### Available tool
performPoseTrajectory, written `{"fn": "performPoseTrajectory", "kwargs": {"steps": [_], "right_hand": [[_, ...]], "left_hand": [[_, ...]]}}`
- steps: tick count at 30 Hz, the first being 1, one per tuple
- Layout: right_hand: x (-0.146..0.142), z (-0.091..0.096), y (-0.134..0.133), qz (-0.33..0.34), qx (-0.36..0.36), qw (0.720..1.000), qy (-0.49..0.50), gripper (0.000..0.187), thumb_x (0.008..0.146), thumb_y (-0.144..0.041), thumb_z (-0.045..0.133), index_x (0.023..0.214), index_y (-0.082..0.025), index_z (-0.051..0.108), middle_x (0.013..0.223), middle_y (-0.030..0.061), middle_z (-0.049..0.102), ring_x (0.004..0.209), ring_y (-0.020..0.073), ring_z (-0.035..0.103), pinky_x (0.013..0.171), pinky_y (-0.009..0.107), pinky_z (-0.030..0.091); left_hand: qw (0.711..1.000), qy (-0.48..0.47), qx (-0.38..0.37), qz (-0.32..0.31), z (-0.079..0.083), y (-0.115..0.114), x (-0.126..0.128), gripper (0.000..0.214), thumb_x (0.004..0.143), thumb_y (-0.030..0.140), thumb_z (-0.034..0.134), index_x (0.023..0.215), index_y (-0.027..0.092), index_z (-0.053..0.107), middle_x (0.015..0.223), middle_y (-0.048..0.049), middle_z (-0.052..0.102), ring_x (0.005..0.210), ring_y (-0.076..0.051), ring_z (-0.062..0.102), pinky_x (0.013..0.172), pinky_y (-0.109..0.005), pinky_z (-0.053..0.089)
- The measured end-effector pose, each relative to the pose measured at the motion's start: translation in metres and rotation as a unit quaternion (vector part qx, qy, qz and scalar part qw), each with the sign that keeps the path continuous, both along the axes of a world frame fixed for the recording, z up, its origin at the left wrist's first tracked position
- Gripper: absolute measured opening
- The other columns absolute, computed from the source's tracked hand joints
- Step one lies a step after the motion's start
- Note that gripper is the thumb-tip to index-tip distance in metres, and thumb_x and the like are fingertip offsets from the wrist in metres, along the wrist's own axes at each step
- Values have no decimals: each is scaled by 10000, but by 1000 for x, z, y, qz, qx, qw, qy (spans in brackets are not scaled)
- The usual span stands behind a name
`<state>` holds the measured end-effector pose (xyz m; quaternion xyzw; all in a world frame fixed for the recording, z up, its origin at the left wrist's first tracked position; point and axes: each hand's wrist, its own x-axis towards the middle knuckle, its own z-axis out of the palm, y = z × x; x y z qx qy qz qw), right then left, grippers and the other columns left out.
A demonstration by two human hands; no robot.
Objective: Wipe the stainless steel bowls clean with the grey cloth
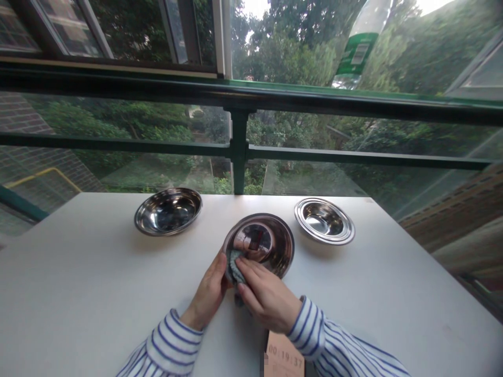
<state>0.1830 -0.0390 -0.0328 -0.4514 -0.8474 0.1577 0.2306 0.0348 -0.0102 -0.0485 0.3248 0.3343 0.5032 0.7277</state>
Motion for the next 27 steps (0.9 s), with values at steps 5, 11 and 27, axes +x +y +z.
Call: {"fn": "performPoseTrajectory", "kwargs": {"steps": [5, 11, 27], "right_hand": [[-2, -1, -1, 17, 14, 999, -49, 516, 875, -255, 417, 1340, -31, 408, 1348, 185, 469, 1245, 278, 434, 1053, 407, 364], [8, -2, -3, -2, 35, 993, -116, 477, 812, -235, 466, 1254, -63, 516, 1216, 167, 580, 1106, 298, 525, 1015, 458, 385], [-2, 4, 5, 1, 28, 994, -103, 407, 794, -242, 485, 1163, -87, 560, 1084, 134, 636, 981, 255, 546, 926, 410, 448]], "left_hand": [[999, -13, -20, 29, -1, 0, 1, 431, 823, 446, 549, 1157, 184, 624, 1247, -89, 613, 1241, -261, 462, 1075, -407, 311], [997, 6, -52, 64, 1, 0, 2, 445, 769, 464, 612, 1115, 184, 642, 1126, -91, 680, 1159, -291, 535, 997, -427, 406], [994, -20, -76, 74, 4, -2, 5, 419, 809, 429, 579, 1134, 167, 614, 1132, -91, 676, 1185, -266, 514, 1012, -406, 389]]}}
